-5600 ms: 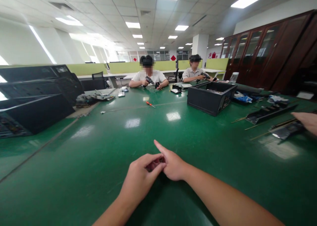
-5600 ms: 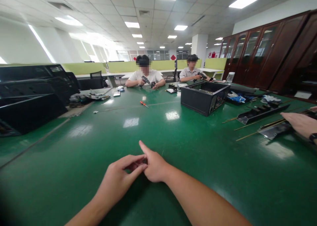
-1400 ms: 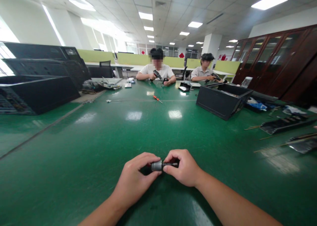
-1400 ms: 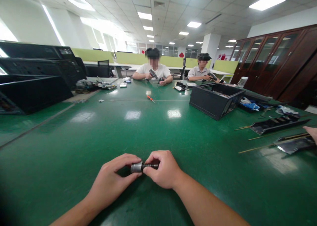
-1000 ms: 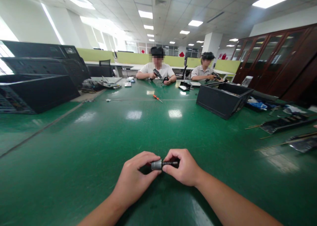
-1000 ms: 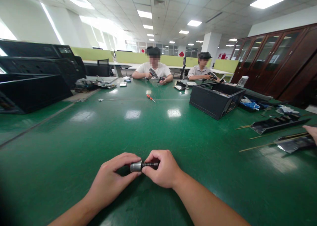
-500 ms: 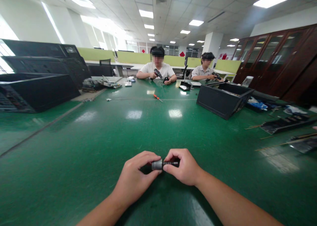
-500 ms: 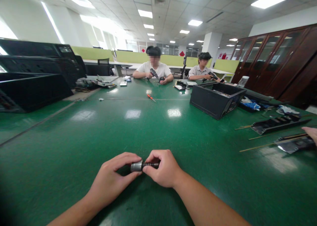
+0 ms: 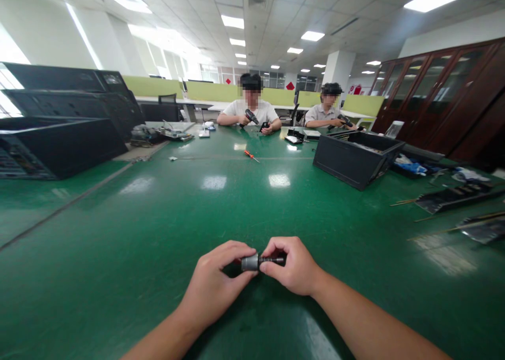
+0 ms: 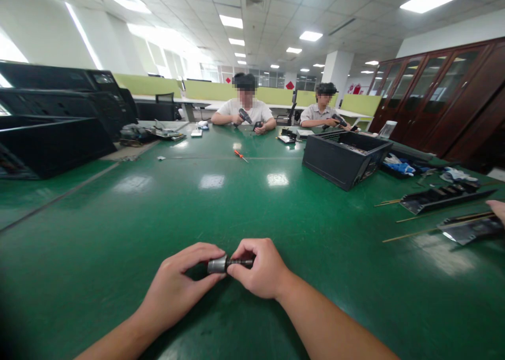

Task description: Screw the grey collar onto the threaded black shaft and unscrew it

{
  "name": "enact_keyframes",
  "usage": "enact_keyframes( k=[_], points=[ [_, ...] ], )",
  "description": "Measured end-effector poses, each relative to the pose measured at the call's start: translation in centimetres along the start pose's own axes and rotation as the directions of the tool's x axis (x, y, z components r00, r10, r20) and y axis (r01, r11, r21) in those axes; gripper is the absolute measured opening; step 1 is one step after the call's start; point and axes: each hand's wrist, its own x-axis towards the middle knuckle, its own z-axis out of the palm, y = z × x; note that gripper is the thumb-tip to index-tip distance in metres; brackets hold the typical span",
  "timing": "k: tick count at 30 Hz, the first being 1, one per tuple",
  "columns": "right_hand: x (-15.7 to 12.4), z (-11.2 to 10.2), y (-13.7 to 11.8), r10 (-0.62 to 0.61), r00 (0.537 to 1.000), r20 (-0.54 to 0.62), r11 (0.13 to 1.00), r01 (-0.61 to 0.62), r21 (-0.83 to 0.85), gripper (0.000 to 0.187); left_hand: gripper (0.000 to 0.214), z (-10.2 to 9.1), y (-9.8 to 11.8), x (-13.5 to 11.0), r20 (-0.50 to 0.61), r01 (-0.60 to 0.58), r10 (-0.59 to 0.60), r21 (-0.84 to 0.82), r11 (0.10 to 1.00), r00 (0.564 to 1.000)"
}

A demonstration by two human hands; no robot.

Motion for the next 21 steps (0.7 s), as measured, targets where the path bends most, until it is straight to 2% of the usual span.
enact_keyframes(
  k=[21],
  points=[
    [0.07, 0.0, 0.07, 0.017, 1.0, -0.004, 0.998, -0.017, 0.058, 0.006, 0.02, -0.09, -0.07, 0.05, -0.038, -0.05, 0.051, 0.022, 0.998, 0.998]
  ],
)
